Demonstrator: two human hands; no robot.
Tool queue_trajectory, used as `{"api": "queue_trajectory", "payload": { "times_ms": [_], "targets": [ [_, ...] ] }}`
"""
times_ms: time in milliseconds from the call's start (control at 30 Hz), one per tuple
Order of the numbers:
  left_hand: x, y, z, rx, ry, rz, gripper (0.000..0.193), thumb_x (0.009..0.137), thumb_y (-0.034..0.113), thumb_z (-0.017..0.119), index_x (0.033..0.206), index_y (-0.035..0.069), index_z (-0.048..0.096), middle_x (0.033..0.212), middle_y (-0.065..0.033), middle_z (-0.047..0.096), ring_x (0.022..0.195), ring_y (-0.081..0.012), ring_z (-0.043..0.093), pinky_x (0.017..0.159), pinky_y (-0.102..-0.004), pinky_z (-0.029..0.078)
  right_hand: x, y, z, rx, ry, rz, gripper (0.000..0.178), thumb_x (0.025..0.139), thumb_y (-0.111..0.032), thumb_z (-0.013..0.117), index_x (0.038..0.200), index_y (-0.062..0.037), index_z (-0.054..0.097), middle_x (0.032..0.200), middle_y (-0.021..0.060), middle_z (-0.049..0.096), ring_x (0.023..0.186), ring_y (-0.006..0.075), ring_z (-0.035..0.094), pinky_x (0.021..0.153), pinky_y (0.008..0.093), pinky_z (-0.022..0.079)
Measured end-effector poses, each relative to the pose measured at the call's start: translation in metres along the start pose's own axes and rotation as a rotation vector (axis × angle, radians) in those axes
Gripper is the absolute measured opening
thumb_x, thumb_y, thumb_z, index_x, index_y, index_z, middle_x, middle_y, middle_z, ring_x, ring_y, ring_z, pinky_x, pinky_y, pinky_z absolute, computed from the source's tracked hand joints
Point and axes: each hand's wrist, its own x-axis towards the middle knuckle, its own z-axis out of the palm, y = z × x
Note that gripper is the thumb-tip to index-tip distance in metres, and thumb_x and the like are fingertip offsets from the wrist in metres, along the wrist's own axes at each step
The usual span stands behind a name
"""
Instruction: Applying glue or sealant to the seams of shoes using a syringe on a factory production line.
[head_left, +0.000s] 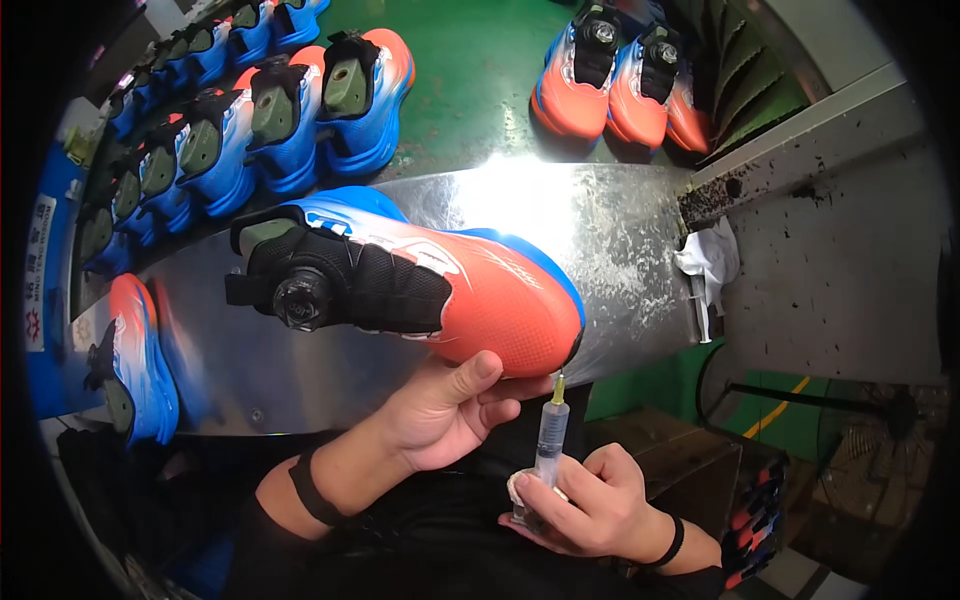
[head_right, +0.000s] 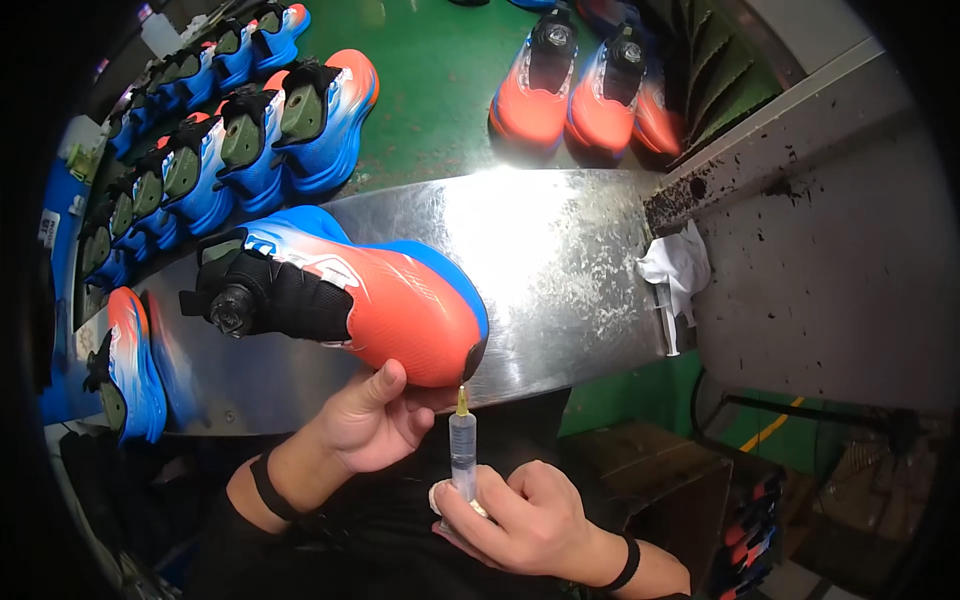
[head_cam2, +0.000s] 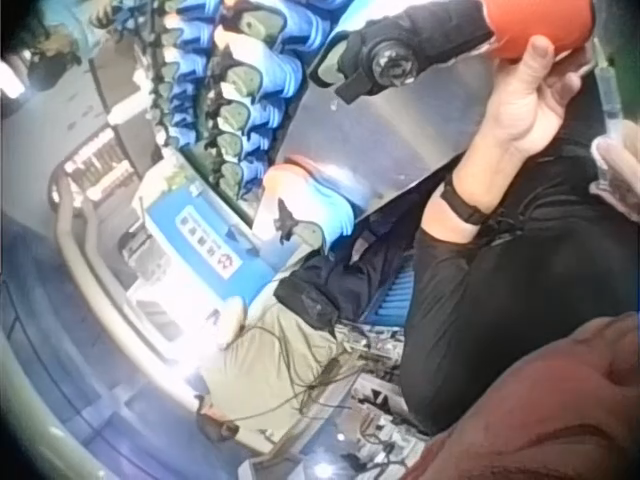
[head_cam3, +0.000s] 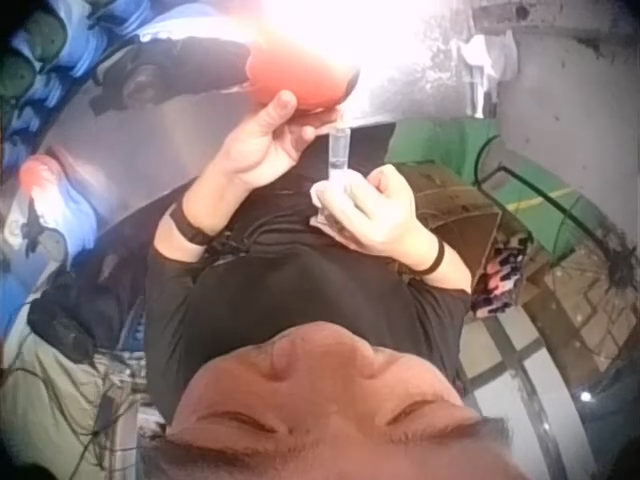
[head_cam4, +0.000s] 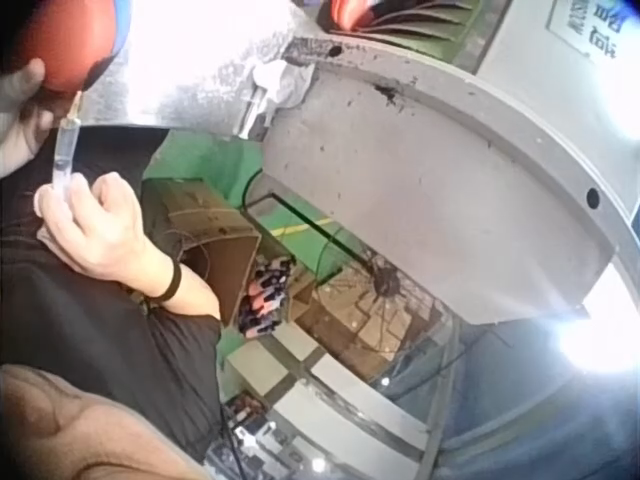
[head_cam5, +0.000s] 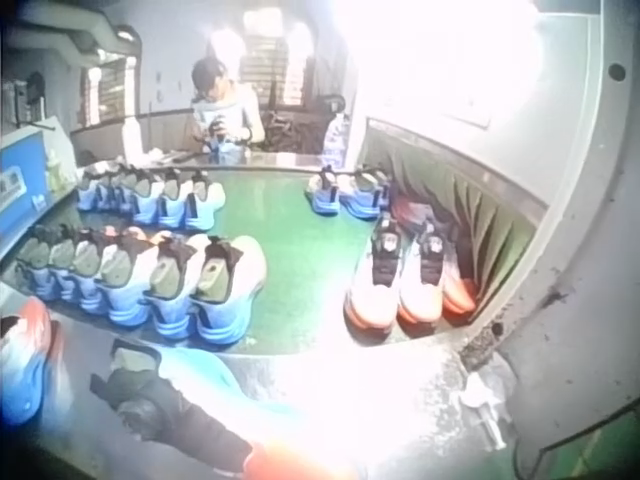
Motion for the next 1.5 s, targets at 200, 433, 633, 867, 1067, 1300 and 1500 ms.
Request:
{"api": "queue_trajectory", "payload": {
  "times_ms": [200, 433, 633, 867, 1067, 1300, 1500],
  "targets": [
    [0.0, 0.0, 0.002, 0.024, 0.015, 0.011, 0.045, 0.089, 0.025, 0.064, 0.127, 0.007, 0.049, 0.118, -0.0096, 0.06, 0.108, -0.0229, 0.061, 0.072, -0.0211, 0.057, 0.0, 0.0, 0.001, 0.001, -0.004, 0.012, 0.037, 0.069, -0.025, 0.075, 0.101, -0.0098, 0.065, 0.079, 0.0009, 0.058, 0.051, 0.0115, 0.036, 0.047, 0.0243, 0.029],
    [-0.002, 0.0, -0.005, 0.033, 0.038, 0.02, 0.043, 0.088, 0.025, 0.065, 0.125, 0.008, 0.052, 0.119, -0.0093, 0.061, 0.11, -0.0235, 0.06, 0.075, -0.0258, 0.055, -0.002, 0.0, 0.0, 0.042, 0.04, -0.016, 0.038, 0.066, -0.026, 0.077, 0.098, -0.0098, 0.065, 0.076, -0.0005, 0.059, 0.05, 0.0118, 0.038, 0.048, 0.0235, 0.03],
    [-0.077, -0.002, -0.029, 0.002, 0.05, 0.02, 0.063, 0.082, 0.008, 0.067, 0.138, 0.011, 0.038, 0.131, -0.0101, 0.051, 0.119, -0.0252, 0.052, 0.095, -0.0417, 0.046, -0.013, 0.038, -0.003, -0.03, 0.139, 0.067, 0.066, 0.059, -0.034, 0.085, 0.112, -0.0084, 0.055, 0.09, 0.0066, 0.06, 0.065, 0.0212, 0.046, 0.06, 0.0339, 0.036],
    [-0.144, 0.04, -0.017, 0.631, 0.492, 0.297, 0.068, 0.067, -0.003, 0.074, 0.127, -0.003, 0.041, 0.123, -0.0132, 0.055, 0.115, -0.0219, 0.055, 0.102, -0.0375, 0.042, 0.02, 0.114, 0.021, -0.08, 0.254, 0.123, 0.061, 0.059, -0.028, 0.084, 0.109, -0.0056, 0.056, 0.086, 0.0079, 0.059, 0.068, 0.025, 0.047, 0.067, 0.0358, 0.036],
    [-0.021, 0.118, -0.013, 0.873, 0.322, 0.387, 0.069, 0.074, 0.001, 0.072, 0.134, -0.003, 0.038, 0.127, -0.0152, 0.054, 0.114, -0.0234, 0.056, 0.1, -0.0376, 0.045, 0.021, 0.12, 0.02, -0.013, 0.325, 0.181, 0.059, 0.061, -0.03, 0.083, 0.108, -0.0052, 0.055, 0.082, 0.0067, 0.059, 0.066, 0.0239, 0.048, 0.067, 0.0357, 0.035],
    [0.149, 0.16, 0.009, 0.803, 0.352, 0.318, 0.039, 0.091, 0.017, 0.061, 0.123, 0.0, 0.049, 0.118, -0.0078, 0.06, 0.105, -0.017, 0.06, 0.093, -0.0346, 0.048, 0.022, 0.123, 0.021, 0.05, 0.29, 0.234, 0.06, 0.061, -0.032, 0.084, 0.108, -0.0069, 0.056, 0.078, 0.0051, 0.057, 0.064, 0.0229, 0.047, 0.065, 0.0344, 0.035],
    [0.172, 0.152, 0.009, 0.945, 0.425, 0.362, 0.042, 0.092, 0.017, 0.059, 0.128, -0.002, 0.046, 0.121, -0.0105, 0.057, 0.109, -0.0182, 0.057, 0.098, -0.0339, 0.044, 0.024, 0.128, 0.018, 0.104, 0.294, 0.262, 0.056, 0.06, -0.031, 0.083, 0.104, -0.0071, 0.059, 0.077, 0.0047, 0.055, 0.064, 0.0239, 0.044, 0.062, 0.0334, 0.037]
  ]
}}
